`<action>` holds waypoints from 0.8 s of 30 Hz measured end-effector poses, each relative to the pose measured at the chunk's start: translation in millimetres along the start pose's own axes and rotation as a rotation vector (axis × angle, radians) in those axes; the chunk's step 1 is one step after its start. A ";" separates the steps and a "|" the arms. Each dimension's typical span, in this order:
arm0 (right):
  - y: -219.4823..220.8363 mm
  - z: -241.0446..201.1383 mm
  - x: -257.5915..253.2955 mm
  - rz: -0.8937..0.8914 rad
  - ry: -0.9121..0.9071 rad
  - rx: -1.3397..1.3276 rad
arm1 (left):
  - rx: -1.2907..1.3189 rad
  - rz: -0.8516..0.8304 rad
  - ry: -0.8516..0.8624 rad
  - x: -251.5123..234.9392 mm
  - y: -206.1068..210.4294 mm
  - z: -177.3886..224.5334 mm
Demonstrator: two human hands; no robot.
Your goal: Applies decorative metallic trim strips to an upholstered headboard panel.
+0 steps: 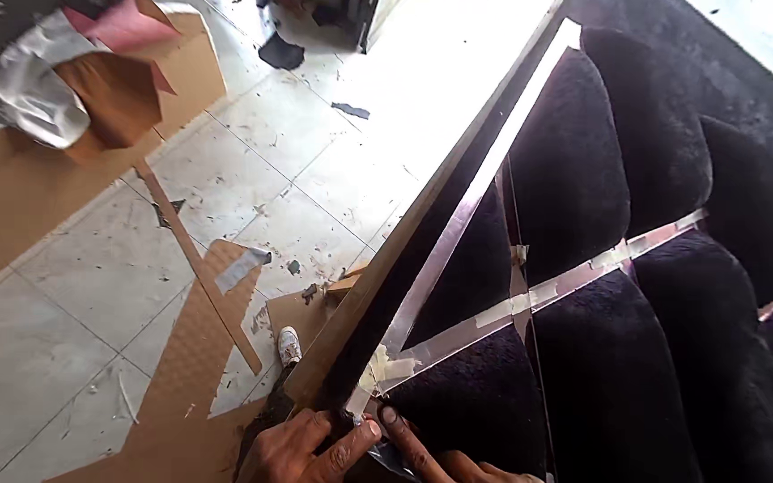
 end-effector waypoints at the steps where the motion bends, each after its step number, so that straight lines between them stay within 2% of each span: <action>1: -2.1 -3.0 -4.3 -0.014 0.002 0.000 | 0.019 -0.028 0.001 -2.4 -2.7 -2.4; 13: -16.0 -29.2 -21.9 0.104 -0.002 -0.003 | 0.066 -0.272 0.099 -37.8 -35.2 -11.5; 15: -22.5 -26.7 -28.9 0.204 -0.002 -0.083 | 0.035 -0.307 0.110 -41.4 -41.1 -8.5; 19: -18.6 -19.7 -49.6 0.533 -0.068 -0.090 | -0.006 -0.346 0.118 -36.8 -49.3 -5.8; 24: -2.1 -20.3 -56.3 0.655 -0.232 -0.070 | -0.001 -0.320 0.123 -31.2 -47.6 -10.3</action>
Point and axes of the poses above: each hand's wrist, its own x-axis away from the middle knuckle, its own y-axis out of the palm, z = x × y, the point moved 2 cm from there along -x, towards the middle knuckle, and after that the axes turned 15 degrees about z, right-handed, at the moved point
